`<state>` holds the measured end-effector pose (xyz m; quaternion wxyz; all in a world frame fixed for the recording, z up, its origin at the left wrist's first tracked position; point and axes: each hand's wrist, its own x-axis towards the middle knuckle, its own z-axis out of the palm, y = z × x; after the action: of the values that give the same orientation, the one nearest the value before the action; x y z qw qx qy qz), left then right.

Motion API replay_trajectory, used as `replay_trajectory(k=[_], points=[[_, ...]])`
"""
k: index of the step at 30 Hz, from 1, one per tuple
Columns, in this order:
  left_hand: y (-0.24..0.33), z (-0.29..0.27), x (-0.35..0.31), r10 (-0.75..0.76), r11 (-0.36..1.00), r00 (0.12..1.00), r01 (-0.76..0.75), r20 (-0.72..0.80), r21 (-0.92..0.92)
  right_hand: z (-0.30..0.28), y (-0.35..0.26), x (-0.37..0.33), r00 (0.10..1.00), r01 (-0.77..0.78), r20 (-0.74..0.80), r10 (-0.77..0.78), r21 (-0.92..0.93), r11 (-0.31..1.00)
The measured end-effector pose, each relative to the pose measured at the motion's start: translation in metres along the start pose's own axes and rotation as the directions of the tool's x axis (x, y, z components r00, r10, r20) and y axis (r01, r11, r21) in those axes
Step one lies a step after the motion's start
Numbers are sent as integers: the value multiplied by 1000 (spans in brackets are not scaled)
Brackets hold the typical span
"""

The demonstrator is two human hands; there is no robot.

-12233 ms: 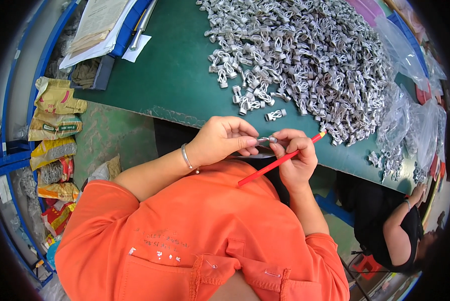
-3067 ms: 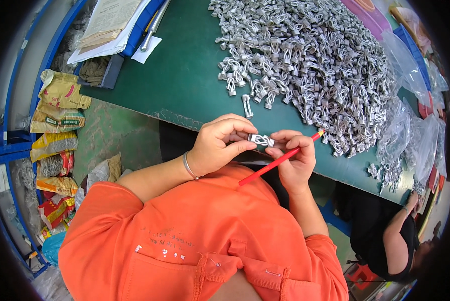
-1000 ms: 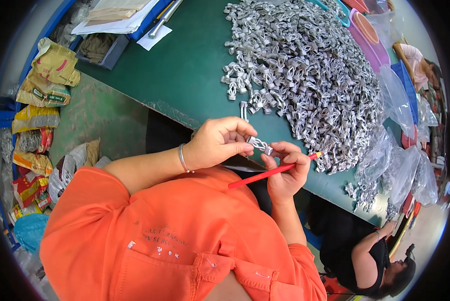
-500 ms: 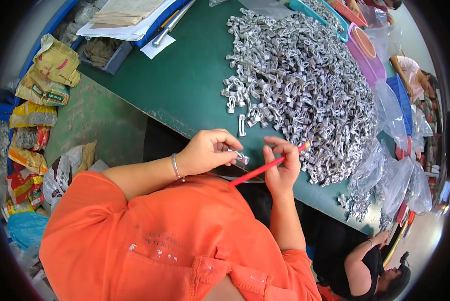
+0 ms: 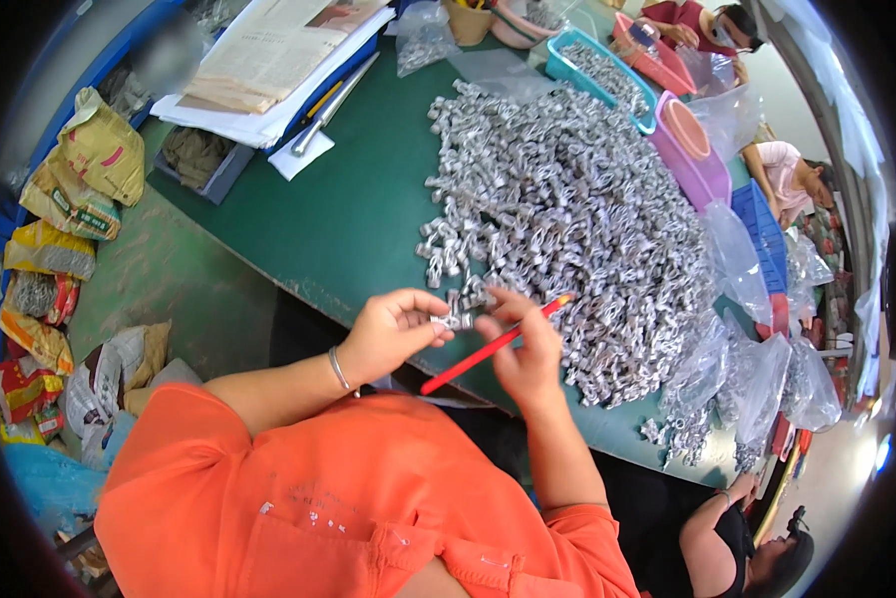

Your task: The person uses their hands and a pencil to assemble small metal and plastic components taken from a pile on a table. They pick up a component, manipulate it by fitting parts together, and place it aside while handling items one at a time.

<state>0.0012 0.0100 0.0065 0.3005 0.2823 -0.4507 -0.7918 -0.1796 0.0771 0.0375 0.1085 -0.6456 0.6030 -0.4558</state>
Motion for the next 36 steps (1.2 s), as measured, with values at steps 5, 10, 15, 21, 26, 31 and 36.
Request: replay_trajectory(k=[5,10,15,21,26,31,36], points=[[-15,9,10,433,844,894,-448,118,294,-4,1,9,931,-345,221,290,276,897],[-17,2,8,551,707,827,-534,112,464,-60,19,94,793,-606,222,567,192,772],[-19,4,8,562,692,818,-547,126,470,-117,68,205,799,-215,-325,507,632,745],[-19,-1,13,595,623,794,-554,126,552,-98,73,174,804,-183,-326,497,659,729],[-14,4,14,592,631,796,-554,123,543,-80,51,82,940,-227,-73,334,597,769],[-13,8,22,578,408,760,-585,298,701,-41,35,21,992,-22,122,11,88,996],[-20,8,21,503,352,793,-551,343,757,-15,36,6,991,71,122,-53,-149,986]])
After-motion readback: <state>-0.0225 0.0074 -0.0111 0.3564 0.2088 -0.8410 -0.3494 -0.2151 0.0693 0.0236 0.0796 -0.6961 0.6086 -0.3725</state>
